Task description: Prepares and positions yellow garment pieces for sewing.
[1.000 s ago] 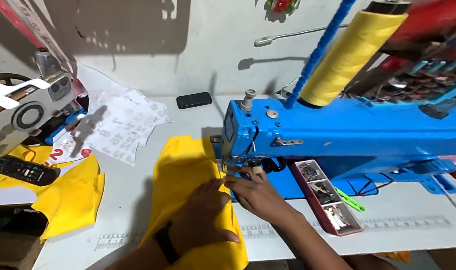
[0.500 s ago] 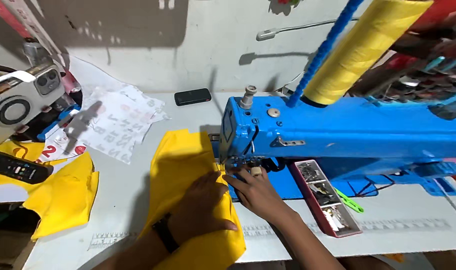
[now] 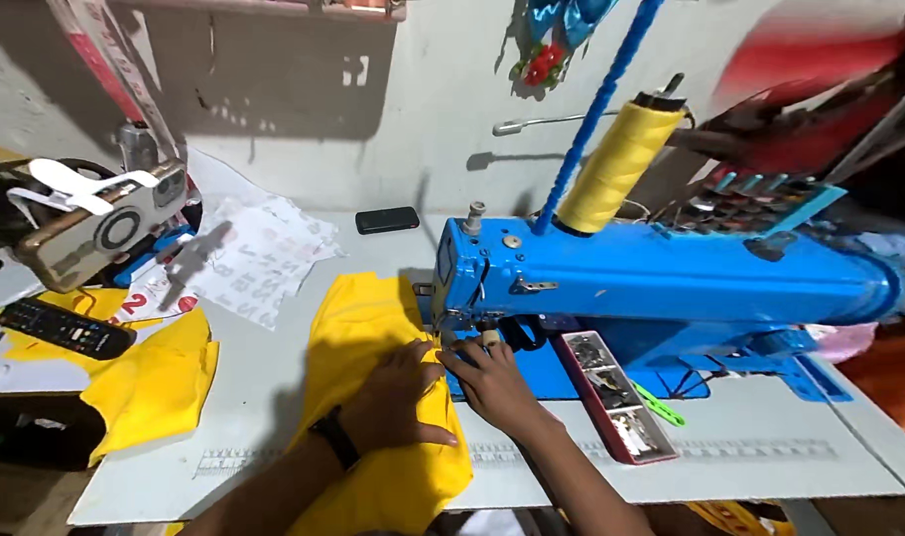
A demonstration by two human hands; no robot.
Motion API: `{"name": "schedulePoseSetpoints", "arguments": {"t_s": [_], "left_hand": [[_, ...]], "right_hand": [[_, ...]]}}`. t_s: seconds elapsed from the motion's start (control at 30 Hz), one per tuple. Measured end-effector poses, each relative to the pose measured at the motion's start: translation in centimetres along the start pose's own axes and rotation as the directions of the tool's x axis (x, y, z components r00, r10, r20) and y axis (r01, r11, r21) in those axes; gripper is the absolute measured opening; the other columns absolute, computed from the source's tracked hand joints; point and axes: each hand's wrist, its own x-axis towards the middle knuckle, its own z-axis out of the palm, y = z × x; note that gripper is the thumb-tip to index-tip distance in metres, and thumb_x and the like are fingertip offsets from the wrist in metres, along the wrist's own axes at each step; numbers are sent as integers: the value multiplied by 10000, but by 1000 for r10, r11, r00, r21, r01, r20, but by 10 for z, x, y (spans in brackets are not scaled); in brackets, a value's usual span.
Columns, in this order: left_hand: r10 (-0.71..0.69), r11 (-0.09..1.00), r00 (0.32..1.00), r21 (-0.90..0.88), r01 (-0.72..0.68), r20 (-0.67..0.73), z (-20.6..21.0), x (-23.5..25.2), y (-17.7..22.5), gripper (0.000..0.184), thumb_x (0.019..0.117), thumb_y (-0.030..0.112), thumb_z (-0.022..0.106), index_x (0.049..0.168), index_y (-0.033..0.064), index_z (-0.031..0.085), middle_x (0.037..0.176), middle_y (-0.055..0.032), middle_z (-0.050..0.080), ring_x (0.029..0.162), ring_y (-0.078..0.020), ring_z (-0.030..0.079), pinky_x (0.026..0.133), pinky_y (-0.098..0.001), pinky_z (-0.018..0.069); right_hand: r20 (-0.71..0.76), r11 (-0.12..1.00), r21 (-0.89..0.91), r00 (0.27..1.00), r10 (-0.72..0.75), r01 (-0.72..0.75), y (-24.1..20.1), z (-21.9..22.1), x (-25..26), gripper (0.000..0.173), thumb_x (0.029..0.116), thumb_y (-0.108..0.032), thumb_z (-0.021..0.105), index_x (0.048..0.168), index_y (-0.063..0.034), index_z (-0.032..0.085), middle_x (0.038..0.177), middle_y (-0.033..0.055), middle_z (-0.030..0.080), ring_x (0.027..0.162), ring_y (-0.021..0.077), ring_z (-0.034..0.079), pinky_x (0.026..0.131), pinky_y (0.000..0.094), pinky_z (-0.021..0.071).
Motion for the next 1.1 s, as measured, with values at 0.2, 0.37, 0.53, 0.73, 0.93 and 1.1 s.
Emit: {"name": "schedulePoseSetpoints", "arguments": {"t_s": [0.2,0.37,0.53,0.73,0.93,1.1], "left_hand": [[-16,1000,999,1,16,37,-3,1,2,865,748,795,668,1308,136,629,1552,-198,447,1475,-355,383,1143,-555,371],[9,1000,1000,0,-9,7,-1,0,-1,847,750,779,682,1297,135,628,1550,-192,455,1470,-356,393,1143,-551,373],[20,999,999,-26,-19,36,-5,1,-5,831,766,762,683,1311,137,634,1561,-194,445,1470,-371,392,1137,-585,369],[52,998,999,41,-52,11,-9,0,-3,806,770,764,677,1281,141,659,1438,-170,555,1373,-369,495,1130,-590,372],[143,978,990,153,-140,-9,-11,-4,3,807,846,748,594,1284,73,665,1262,-170,654,1227,-373,600,1037,-606,433],[109,986,994,126,-104,-29,-11,-10,9,802,882,700,593,1261,-2,674,1186,-209,685,1132,-400,649,947,-581,502]], "right_hand": [[-13,1000,-11,1000,2,-3,-1,1,-1,415,924,-83,598,1277,-258,727,1258,81,694,1190,390,617,990,629,464],[-18,1000,-17,1000,6,-7,-2,2,-1,417,931,-73,591,1283,-255,723,1252,88,693,1185,388,618,991,620,462],[-14,999,7,999,36,-36,-3,-11,-7,374,964,-126,569,1289,-232,722,1267,105,691,1200,405,616,1000,644,453],[-132,963,7,955,267,-268,-10,-41,-73,378,1023,-344,474,1215,-198,764,1227,69,718,1171,378,634,942,612,482],[-183,956,-34,942,281,-292,-7,-33,-95,305,1012,-246,541,1191,-159,773,1279,81,709,1202,405,627,950,632,473],[-74,881,309,915,397,-358,-47,-36,-62,298,1023,-220,556,1151,-49,764,1061,111,753,984,252,722,880,426,589]]}}
